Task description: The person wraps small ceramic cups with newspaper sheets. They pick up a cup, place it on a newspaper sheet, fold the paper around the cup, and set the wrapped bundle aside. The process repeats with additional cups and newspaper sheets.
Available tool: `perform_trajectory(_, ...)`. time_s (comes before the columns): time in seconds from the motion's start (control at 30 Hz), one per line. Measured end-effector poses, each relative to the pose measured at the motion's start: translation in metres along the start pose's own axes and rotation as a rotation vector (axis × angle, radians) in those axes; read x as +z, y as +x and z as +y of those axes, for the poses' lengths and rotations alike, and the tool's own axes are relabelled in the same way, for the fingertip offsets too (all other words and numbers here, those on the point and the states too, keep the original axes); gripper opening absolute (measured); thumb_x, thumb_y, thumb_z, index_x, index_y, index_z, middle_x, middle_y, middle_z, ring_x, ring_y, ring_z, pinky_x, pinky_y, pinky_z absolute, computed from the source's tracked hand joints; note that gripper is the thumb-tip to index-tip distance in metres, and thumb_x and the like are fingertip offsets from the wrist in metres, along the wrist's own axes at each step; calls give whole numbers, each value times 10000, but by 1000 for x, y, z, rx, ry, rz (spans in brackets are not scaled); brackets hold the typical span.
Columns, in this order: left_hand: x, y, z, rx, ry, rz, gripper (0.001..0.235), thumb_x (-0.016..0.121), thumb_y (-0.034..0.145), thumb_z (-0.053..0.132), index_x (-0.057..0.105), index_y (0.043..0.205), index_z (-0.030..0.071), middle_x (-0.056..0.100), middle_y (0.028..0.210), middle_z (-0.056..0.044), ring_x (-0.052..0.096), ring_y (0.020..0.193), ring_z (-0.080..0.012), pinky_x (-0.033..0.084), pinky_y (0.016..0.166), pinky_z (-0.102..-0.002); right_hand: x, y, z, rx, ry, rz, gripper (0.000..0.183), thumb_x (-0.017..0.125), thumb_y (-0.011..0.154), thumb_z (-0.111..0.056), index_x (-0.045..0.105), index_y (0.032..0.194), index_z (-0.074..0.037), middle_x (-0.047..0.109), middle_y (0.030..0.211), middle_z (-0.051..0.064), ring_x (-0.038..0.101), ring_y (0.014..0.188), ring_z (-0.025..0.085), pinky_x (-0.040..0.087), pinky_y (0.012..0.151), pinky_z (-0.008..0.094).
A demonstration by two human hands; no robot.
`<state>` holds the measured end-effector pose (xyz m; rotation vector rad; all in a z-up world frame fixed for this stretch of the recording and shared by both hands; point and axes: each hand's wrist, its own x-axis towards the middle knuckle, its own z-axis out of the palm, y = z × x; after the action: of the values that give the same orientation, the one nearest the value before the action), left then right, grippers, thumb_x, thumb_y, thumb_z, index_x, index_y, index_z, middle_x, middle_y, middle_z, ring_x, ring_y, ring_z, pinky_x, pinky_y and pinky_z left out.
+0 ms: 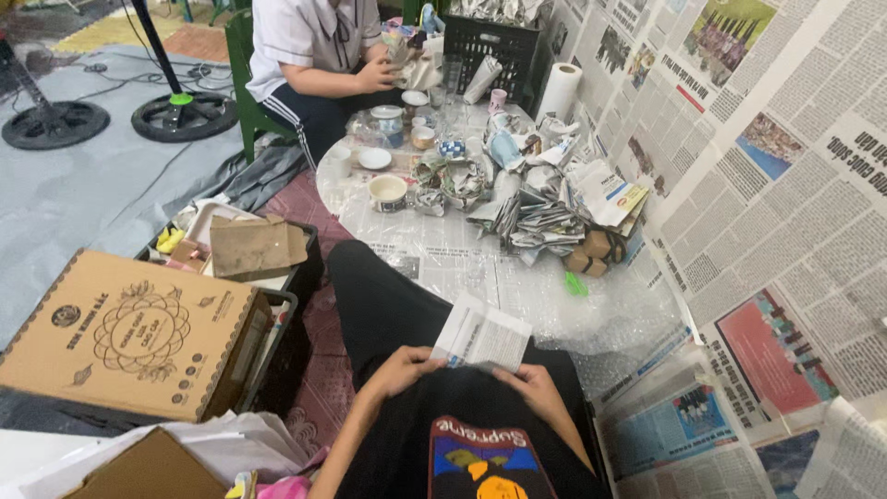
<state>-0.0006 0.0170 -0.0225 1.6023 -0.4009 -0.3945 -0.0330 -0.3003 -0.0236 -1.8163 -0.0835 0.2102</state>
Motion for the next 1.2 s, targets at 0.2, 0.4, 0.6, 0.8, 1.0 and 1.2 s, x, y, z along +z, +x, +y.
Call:
perform_trajectory(0.2, 0, 0, 23, 69, 97, -7, 300, 664, 983, 251, 762, 1110, -3, 744, 1217, -69, 678, 1071, -154, 519, 950, -310, 3, 9, -1, 101, -106, 87, 291, 754, 896, -218, 802, 1089, -6, 821, 968, 84, 740, 865, 118, 569, 813, 265)
perform_trajectory(0.4, -14, 29, 56, 26, 55, 30, 261, 708, 918, 194, 768, 1090, 6, 765, 1144, -79, 707, 1006, -173, 530, 920, -319, -7, 29, -29, -21, 258, 168, 262, 739, 908, -114, 761, 1119, 40, 794, 1040, 105, 717, 955, 161, 559, 876, 313)
perform_trajectory(0.6, -24, 85, 70, 53, 66, 192, 226, 838, 838, 179, 803, 929, -25, 791, 920, -97, 709, 853, -176, 554, 799, -325, -12, 91, -50, -76, 467, 262, 452, 750, 883, -17, 596, 1299, 67, 676, 1199, 137, 655, 1106, 229, 539, 958, 369)
perform_trajectory(0.8, -1, 117, 77, -44, -98, 280, 364, 892, 763, 198, 747, 1053, 32, 782, 892, -32, 724, 801, -127, 584, 733, -284, -3, 113, -61, -96, 470, 307, 729, 636, 941, -200, 306, 1572, -48, 506, 1454, 194, 557, 1309, 315, 530, 1052, 406)
perform_trajectory(1.0, 14, 122, 99, -5, 115, 233, 356, 905, 784, 226, 724, 979, -10, 756, 864, -104, 686, 814, -151, 574, 748, -289, 6, 110, -66, 39, 350, 117, 880, 758, 882, -281, 265, 1570, -40, 376, 1555, 212, 477, 1378, 372, 504, 1034, 449)
perform_trajectory(1.2, 6, 127, 82, 0, -115, 173, 436, 846, 804, 216, 707, 1173, 29, 788, 939, -68, 743, 809, -124, 609, 715, -286, 2, 125, -43, 258, 399, 347, 445, 696, 913, -173, 642, 1254, 107, 700, 1182, 294, 721, 1028, 348, 609, 860, 473)
